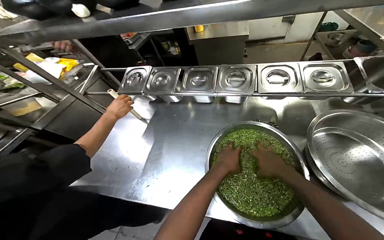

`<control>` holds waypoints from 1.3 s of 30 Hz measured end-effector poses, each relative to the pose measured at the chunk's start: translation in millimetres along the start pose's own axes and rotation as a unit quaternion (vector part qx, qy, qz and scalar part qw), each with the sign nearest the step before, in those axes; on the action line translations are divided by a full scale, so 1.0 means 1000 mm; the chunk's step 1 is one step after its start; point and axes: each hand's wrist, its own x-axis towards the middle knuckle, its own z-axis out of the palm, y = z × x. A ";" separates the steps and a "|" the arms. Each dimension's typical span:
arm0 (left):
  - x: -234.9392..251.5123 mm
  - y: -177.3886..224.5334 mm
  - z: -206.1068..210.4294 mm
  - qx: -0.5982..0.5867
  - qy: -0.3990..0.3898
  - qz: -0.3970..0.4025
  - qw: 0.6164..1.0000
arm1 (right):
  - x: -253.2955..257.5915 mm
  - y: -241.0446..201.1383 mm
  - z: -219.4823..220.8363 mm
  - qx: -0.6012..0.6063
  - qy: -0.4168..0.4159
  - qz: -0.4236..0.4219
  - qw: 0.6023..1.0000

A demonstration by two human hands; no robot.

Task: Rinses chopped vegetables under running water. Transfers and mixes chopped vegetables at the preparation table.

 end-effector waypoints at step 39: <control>-0.053 0.072 0.004 -0.673 0.138 -0.030 0.726 | 0.014 -0.069 0.033 0.726 0.253 0.053 0.638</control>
